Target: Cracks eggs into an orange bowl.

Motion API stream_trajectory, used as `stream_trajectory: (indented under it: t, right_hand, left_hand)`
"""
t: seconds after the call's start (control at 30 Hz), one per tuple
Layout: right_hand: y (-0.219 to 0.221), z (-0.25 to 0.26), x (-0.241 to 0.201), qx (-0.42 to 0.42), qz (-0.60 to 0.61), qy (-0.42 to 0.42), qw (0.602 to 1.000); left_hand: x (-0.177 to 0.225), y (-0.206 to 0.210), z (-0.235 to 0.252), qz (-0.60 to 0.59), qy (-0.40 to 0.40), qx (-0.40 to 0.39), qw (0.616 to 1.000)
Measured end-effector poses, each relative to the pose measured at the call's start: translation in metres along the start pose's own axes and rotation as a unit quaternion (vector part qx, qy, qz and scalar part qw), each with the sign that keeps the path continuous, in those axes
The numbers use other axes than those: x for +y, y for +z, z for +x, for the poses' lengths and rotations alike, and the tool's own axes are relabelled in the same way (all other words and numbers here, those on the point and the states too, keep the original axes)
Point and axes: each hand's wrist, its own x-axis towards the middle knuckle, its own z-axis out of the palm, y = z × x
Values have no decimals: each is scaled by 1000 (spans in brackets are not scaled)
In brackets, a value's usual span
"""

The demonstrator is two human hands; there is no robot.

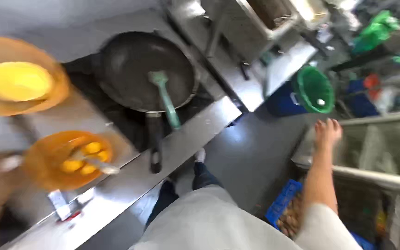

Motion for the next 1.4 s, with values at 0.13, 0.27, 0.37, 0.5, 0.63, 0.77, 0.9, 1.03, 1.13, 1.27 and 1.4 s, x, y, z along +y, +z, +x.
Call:
stream_trajectory:
  t: [0.13, 0.27, 0.37, 0.5, 0.63, 0.77, 0.9, 1.03, 1.13, 1.27, 1.4]
  right_hand:
    - [89, -179, -23, -302, -67, -217, 926]
    - [171, -379, -75, -526, -140, -387, 744]
    - [226, -495, -81, -627, -248, -437, 595]
    - [274, -559, -76, -648, -407, -420, 488]
    - [288, -568, -80, -638, -427, -437, 468]
    - [296, -571, -87, -632, -376, -462, 496]
    - [277, -562, -83, -612, -295, -527, 510]
    - [252, -542, -71, -613, -264, -557, 495]
    - [241, -531, -64, -609, -284, -548, 498]
    - [230, -528, -59, -590, -310, -519, 535]
    - [216, -531, -62, -562, -279, -487, 607]
  left_hand:
    - [-115, 95, 82, -175, -12, 215, 961]
    - [-125, 82, 68, -330, -43, 232, 914]
    - [-136, 97, 52, -476, -1, 278, 834]
    - [-144, 127, 35, -701, 52, 254, 665]
    - [-148, 149, 15, -823, 22, 141, 550]
    - [-154, 164, 6, -879, 9, 64, 472]
    - [-161, 173, 6, -887, 30, 47, 459]
    - [-167, 176, 15, -863, 46, 45, 501]
    - [-170, 174, 23, -863, 49, 46, 500]
    - [-168, 167, 30, -874, 62, 37, 480]
    - [-160, 153, 33, -874, 85, 10, 478]
